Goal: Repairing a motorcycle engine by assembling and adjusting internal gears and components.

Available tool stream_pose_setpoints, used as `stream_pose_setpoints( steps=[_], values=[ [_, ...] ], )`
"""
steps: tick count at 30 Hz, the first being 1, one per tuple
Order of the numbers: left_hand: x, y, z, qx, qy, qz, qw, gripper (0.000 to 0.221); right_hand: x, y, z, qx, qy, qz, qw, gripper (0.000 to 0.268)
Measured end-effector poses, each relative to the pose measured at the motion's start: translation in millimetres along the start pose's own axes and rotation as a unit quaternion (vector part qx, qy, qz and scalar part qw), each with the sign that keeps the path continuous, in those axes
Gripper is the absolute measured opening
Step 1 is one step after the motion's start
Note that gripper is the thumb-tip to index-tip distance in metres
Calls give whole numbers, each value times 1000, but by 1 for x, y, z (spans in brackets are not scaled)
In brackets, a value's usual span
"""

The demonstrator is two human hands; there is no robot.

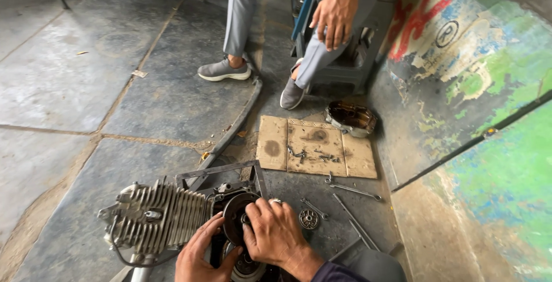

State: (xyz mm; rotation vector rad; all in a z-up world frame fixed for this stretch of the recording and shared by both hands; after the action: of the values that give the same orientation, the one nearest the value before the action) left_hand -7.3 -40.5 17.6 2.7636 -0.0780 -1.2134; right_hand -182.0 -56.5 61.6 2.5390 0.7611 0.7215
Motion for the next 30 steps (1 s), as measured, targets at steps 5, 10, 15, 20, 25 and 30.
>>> stream_pose_setpoints(
  steps=[5,10,15,20,25,30],
  values=[
    [5,0,6,-16,4,11,1000,77,-16,-6,28,82,31,56,995,28],
    [12,1,10,-35,7,26,999,77,-18,-8,24,139,48,105,983,34],
    [17,2,13,-34,25,18,999,78,-14,-14,23,-15,43,-18,999,24],
    [27,2,19,-43,40,37,998,73,-28,-17,42,73,46,51,995,37],
    [36,2,23,-51,37,65,996,72,-20,-11,19,63,79,41,994,36],
    [35,3,21,-54,26,81,995,70,-27,-15,36,70,61,30,995,34]
  ],
)
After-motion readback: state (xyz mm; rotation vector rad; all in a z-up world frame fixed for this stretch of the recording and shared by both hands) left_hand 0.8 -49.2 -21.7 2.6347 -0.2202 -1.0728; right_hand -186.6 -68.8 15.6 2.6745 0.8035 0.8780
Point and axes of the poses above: each hand's wrist, its own y-axis towards the middle knuckle, its own z-axis out of the palm, x = y × z, the point moved 4 cm from there along y, towards the middle knuckle, and after that the axes turned 12 degrees about y, right-handed, at the moved point
